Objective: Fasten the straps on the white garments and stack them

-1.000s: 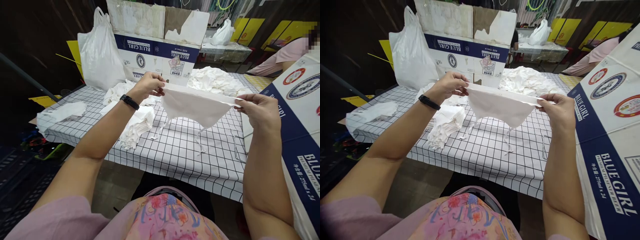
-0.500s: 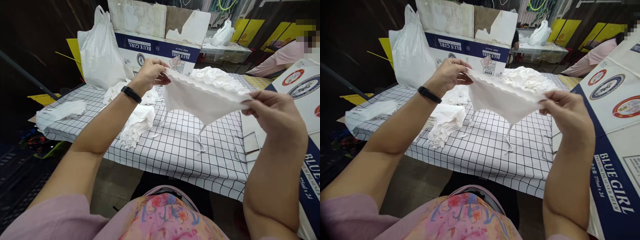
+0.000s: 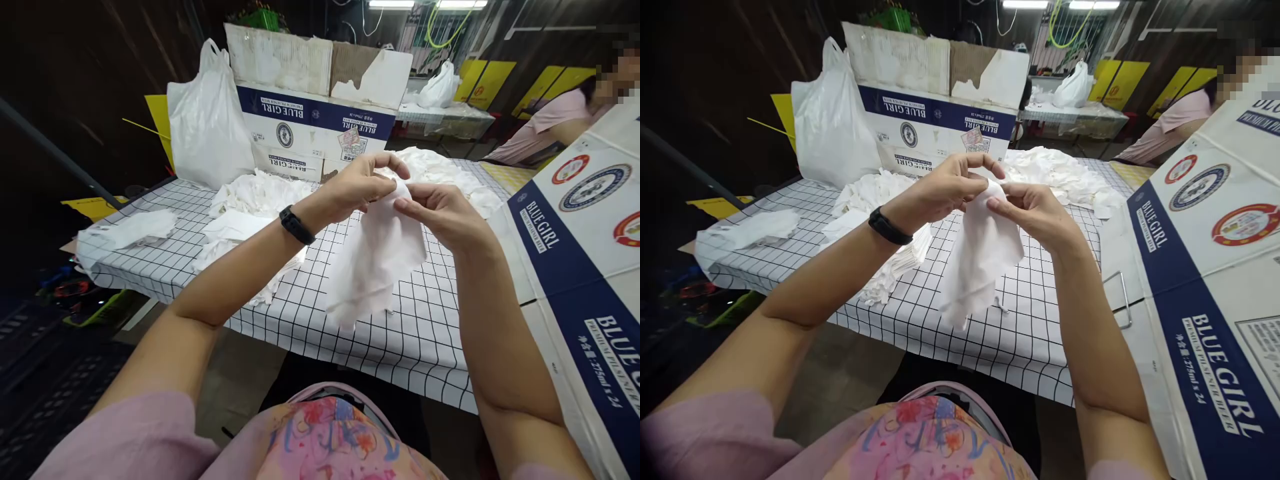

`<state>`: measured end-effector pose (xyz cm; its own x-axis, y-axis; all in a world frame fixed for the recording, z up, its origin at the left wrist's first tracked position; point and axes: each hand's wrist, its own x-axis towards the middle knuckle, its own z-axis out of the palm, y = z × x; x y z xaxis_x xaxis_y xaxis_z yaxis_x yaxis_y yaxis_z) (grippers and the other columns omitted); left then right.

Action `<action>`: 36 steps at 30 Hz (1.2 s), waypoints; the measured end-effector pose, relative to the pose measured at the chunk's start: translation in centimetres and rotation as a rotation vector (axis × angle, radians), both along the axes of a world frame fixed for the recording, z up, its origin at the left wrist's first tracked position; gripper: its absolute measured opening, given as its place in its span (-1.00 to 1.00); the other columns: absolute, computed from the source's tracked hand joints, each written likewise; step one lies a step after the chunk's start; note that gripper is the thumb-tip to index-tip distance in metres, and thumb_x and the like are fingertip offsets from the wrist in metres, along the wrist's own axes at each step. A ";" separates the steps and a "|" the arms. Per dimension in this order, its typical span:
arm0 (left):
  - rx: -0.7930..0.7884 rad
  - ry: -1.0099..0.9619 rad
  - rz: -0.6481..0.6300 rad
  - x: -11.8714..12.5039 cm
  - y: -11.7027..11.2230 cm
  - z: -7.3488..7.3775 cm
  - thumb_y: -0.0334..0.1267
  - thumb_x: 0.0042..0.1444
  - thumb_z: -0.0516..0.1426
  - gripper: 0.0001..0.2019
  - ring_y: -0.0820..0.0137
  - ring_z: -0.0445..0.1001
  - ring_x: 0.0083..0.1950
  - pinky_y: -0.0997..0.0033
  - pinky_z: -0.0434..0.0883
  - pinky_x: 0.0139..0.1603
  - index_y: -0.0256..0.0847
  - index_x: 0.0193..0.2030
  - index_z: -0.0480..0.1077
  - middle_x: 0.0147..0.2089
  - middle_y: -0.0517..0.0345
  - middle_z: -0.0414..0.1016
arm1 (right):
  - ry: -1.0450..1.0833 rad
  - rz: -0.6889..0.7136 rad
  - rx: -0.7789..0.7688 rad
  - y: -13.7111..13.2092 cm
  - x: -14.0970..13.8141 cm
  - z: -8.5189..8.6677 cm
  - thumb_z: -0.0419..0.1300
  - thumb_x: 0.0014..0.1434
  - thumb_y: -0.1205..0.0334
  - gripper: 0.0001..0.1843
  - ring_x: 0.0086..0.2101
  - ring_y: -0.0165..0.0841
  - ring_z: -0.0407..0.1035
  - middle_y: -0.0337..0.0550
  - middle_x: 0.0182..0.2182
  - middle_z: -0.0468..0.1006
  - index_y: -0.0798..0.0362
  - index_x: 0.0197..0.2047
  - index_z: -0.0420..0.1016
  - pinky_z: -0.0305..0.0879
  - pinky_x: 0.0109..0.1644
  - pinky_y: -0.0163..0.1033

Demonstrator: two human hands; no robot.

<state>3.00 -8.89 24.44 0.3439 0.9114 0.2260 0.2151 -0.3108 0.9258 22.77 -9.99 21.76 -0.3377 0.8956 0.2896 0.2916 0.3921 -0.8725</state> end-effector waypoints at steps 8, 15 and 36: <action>-0.205 -0.188 -0.322 -0.8 0.4 -2.3 -0.15 0.10 0.40 -0.57 0.48 0.48 -0.39 0.45 0.37 -0.41 -0.07 0.06 0.40 -0.33 0.24 0.49 | 0.112 -0.285 0.086 -1.7 0.8 1.9 0.54 -0.04 -0.10 -0.63 -0.56 -0.45 0.24 -0.24 -0.54 0.47 0.02 -0.45 0.63 0.08 -0.54 -0.31; -0.222 -0.010 -0.514 -2.9 1.1 -4.3 -0.18 -0.08 0.47 -0.74 0.34 0.61 -0.23 0.36 0.53 -0.28 -0.25 -0.29 0.61 -0.21 0.02 0.64 | 0.368 -0.511 0.288 -0.7 3.1 3.5 0.49 0.03 0.14 -0.81 -0.52 -0.45 0.24 -0.21 -0.51 0.49 0.06 -0.40 0.64 0.16 -0.46 -0.28; 0.010 -0.284 0.111 -5.0 3.6 -3.2 -0.51 -0.15 0.23 -0.75 0.47 0.49 -0.38 0.45 0.39 -0.36 -0.24 -0.28 0.41 -0.33 0.13 0.58 | 0.450 -0.565 0.201 -2.6 8.8 5.6 0.67 -0.46 0.19 -0.54 -0.38 -0.20 0.47 -0.05 -0.48 0.55 0.12 -0.42 0.70 0.51 -0.19 -0.03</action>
